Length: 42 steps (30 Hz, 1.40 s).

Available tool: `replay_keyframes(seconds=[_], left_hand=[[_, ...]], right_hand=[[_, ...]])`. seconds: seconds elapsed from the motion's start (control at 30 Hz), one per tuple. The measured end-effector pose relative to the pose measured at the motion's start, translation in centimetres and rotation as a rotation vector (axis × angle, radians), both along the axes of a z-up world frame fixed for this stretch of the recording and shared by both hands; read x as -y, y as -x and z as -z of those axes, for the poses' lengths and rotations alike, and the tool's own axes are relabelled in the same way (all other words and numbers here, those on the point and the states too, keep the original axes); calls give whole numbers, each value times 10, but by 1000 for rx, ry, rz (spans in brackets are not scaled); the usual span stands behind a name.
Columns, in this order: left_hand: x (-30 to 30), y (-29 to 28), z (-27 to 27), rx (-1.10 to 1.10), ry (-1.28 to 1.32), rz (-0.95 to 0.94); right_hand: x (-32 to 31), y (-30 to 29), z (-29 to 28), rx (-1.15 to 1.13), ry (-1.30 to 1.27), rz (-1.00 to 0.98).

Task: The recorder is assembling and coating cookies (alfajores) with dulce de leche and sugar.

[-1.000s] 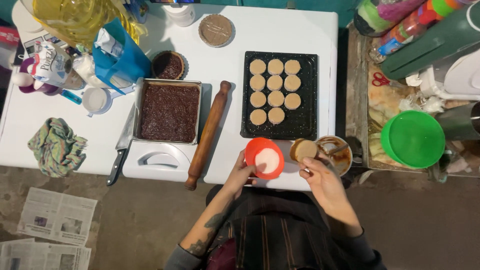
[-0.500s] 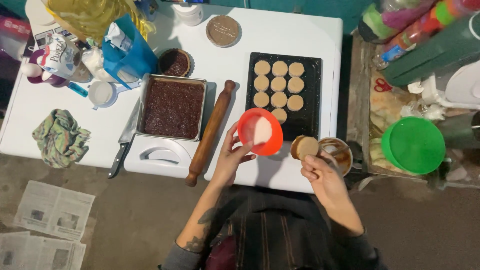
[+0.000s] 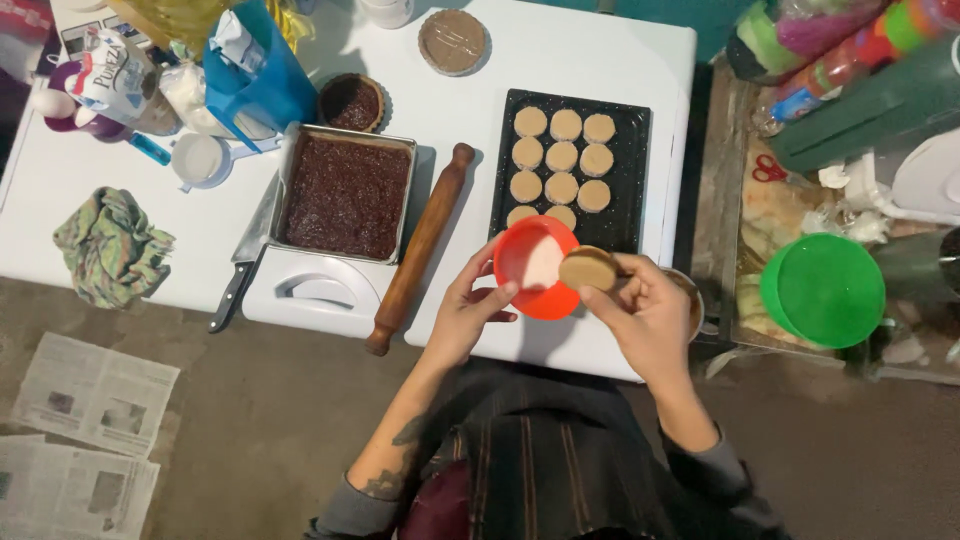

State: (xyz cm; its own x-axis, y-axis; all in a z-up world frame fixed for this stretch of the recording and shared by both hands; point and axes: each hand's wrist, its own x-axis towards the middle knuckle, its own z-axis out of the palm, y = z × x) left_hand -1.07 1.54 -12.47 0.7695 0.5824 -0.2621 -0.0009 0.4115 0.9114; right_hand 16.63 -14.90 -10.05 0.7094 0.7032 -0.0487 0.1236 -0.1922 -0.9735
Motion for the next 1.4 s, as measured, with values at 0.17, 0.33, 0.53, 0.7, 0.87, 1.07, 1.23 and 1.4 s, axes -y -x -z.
replay_keyframes(seconds=[0.17, 0.33, 0.53, 0.7, 0.87, 1.07, 1.23, 1.4], left_hand=[[3, 3, 1, 17, -21, 22], [5, 4, -9, -53, -85, 20], [2, 5, -4, -10, -21, 5], [1, 4, -4, 9, -15, 18], [-2, 2, 0, -22, -11, 17], [-2, -1, -2, -21, -11, 46], [-2, -2, -6, -55, -34, 51], [-5, -3, -3, -29, 9, 70]], right_hand=[[-30, 25, -46, 639, 175, -80], [-43, 36, -55, 727, 255, -179], [-44, 36, -44, 711, 401, -181], [-46, 39, -50, 740, 355, -151], [-47, 40, -52, 691, 358, -148], [-49, 38, -38, 700, 324, -149], [-48, 37, -40, 716, 302, -151], [-48, 36, -42, 681, 351, -178]])
